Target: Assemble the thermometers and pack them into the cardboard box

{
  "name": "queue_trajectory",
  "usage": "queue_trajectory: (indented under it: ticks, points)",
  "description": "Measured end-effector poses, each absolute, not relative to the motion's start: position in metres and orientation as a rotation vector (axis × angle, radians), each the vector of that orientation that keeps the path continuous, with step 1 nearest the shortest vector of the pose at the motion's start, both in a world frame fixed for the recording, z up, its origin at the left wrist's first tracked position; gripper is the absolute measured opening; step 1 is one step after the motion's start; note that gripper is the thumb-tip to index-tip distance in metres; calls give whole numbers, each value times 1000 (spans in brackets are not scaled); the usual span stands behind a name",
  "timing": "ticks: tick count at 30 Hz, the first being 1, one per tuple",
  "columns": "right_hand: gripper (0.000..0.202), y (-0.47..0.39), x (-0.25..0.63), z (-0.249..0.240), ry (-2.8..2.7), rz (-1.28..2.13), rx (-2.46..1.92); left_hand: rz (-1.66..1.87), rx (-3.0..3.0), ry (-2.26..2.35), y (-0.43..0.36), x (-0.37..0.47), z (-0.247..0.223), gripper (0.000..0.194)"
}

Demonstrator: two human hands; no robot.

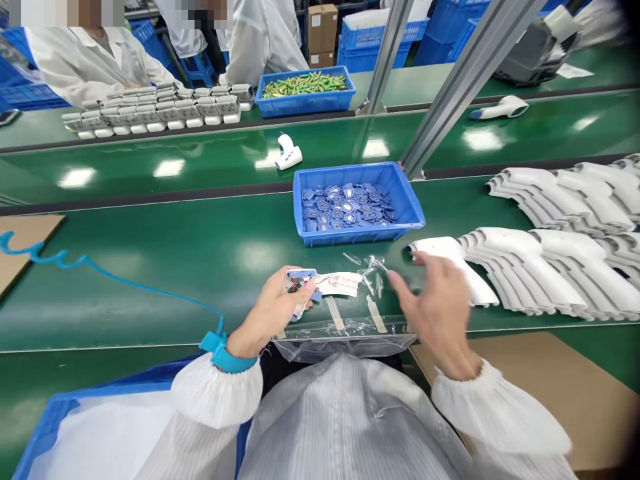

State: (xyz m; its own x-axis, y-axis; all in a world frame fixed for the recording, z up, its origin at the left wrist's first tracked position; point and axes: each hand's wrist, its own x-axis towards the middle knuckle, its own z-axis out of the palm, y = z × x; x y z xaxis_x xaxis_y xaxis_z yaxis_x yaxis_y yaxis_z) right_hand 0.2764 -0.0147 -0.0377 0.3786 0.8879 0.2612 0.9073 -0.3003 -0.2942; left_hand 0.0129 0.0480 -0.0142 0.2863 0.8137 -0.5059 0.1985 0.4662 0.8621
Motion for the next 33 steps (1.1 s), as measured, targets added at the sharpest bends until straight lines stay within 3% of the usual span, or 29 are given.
queue_trajectory:
  ticks: [4, 8, 15, 23, 26, 28, 31, 33]
  points:
    - [50, -24, 321, -36, -1322, -521, -2593, 390, 1008, 1017, 53, 6, -15, 42]
    - [41, -20, 355, -45, -1496, -364, -2741, 377, 1055, 975, 55, 8, -15, 44]
    - [40, -30, 321, -18, -1735, -591, -2280, 445, 1062, 948, 53, 12, -14, 40]
    - [21, -22, 210, 7, -2188, -379, -1723, 512, 1117, 934, 56, 19, -14, 48]
    - [32, -13, 200, 3, -2244, -171, -1717, 513, 1183, 980, 55, 19, -14, 44]
    - [37, -7, 205, 3, -2246, 242, -1772, 511, 1268, 997, 53, 15, -15, 41]
    - [28, 2, 217, 8, -2038, 980, -1735, 506, 1419, 994, 47, 7, -12, 42]
    - [29, 8, 215, 11, -1828, 1130, -1603, 484, 1487, 1058, 44, 4, -9, 42]
